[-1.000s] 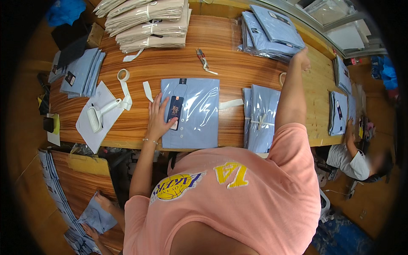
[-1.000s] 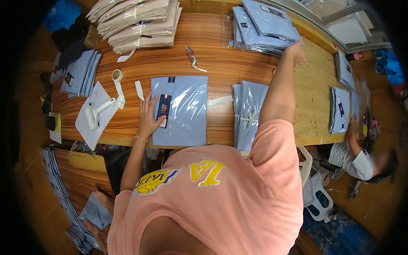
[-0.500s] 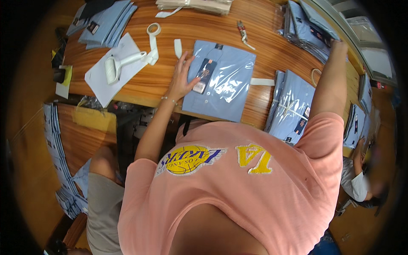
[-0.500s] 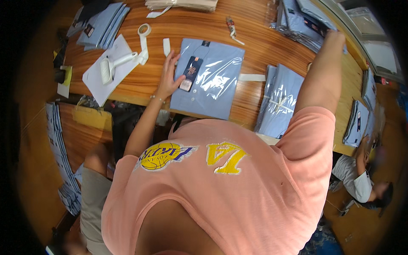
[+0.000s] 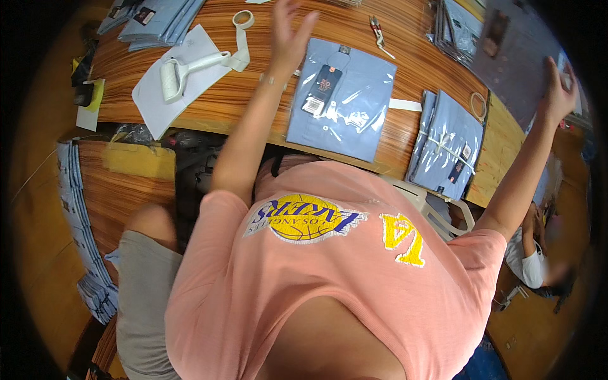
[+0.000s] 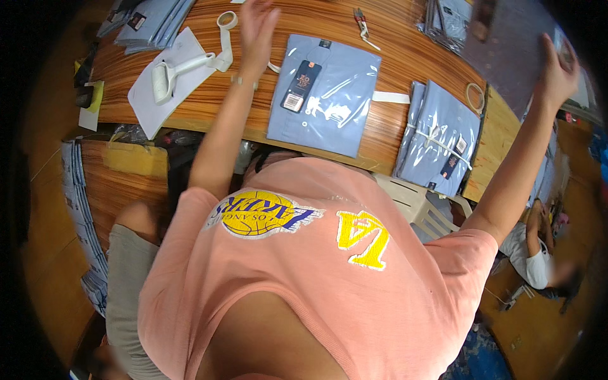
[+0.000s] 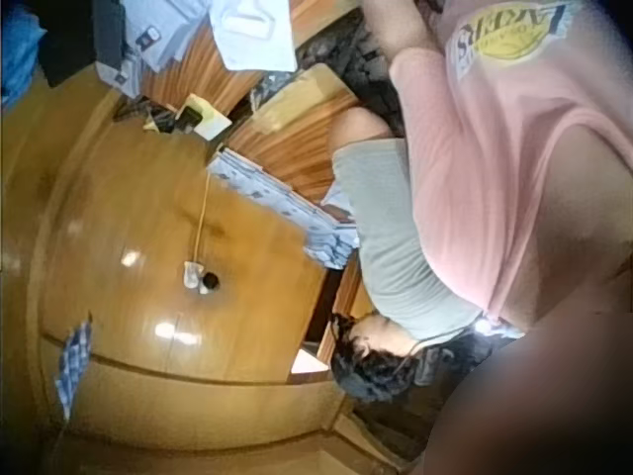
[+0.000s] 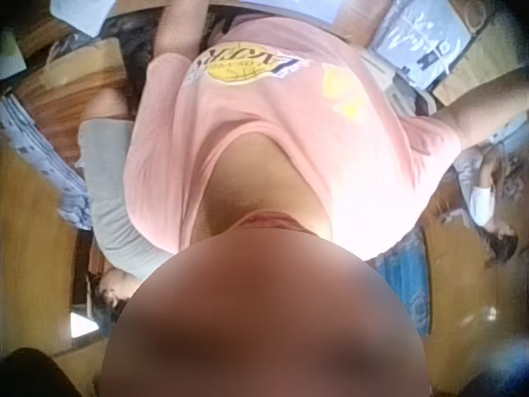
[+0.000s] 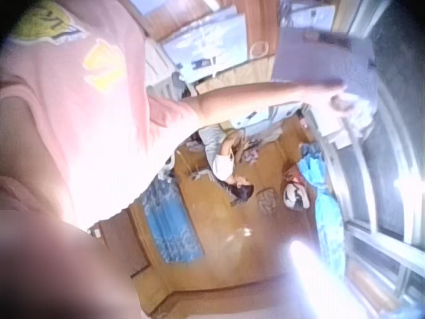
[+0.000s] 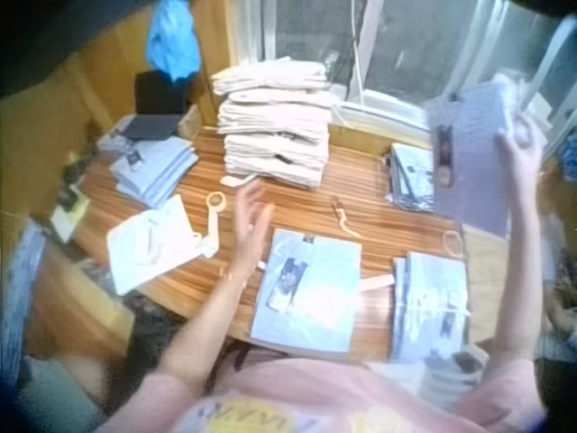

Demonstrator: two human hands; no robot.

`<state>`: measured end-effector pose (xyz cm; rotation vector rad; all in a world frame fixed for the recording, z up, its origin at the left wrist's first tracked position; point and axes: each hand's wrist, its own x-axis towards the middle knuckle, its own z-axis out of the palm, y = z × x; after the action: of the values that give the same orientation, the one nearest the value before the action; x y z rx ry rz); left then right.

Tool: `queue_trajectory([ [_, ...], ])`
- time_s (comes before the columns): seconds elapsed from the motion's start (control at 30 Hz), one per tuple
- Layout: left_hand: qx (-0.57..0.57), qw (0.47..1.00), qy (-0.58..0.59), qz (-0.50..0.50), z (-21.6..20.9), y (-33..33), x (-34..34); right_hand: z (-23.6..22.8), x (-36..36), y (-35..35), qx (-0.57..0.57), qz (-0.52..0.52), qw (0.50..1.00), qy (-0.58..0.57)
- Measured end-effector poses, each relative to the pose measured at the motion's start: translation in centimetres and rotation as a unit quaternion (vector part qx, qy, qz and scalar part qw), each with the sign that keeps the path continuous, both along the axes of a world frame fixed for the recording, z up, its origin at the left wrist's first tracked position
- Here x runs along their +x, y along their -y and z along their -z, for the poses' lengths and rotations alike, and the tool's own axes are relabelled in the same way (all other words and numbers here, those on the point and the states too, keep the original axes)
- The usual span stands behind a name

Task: The person wraps folded shirts in plastic, ties them with white ribbons, and stacks the finished packages. They also write in a notebook and handle a tape dispenser and scissors during the process.

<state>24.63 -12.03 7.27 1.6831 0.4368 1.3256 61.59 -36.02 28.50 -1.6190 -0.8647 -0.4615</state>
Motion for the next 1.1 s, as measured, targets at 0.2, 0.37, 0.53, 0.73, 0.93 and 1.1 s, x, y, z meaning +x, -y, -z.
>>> queue_trajectory([
  [0.2, -0.075, 0.969, -0.028, 0.235, -5.2, -2.3, 9.5, -1.9, -10.4, -2.7, -0.021, -0.184, 0.960, -0.212],
  [0.37, -0.350, 0.845, 0.049, 0.402, -8.9, 1.2, 2.0, 3.2, -16.5, -1.1, -0.037, -0.107, 0.932, -0.343],
  [0.53, -0.394, 0.882, -0.242, 0.091, 5.4, 4.4, -5.3, 21.9, -22.5, -0.3, -0.228, -0.106, 0.848, -0.467],
  [0.73, -0.277, 0.879, -0.369, 0.117, 4.7, 4.0, -5.7, 24.1, -23.4, -1.0, -0.323, -0.052, 0.909, -0.259],
  [0.93, 0.064, 0.928, -0.364, -0.038, 0.1, 8.0, -3.7, 18.7, -27.0, -2.9, -0.370, -0.025, 0.929, 0.008],
  [1.1, 0.197, 0.832, -0.517, -0.023, 4.1, 9.8, -1.0, 25.9, -29.7, -6.7, -0.434, -0.041, 0.900, 0.008],
])
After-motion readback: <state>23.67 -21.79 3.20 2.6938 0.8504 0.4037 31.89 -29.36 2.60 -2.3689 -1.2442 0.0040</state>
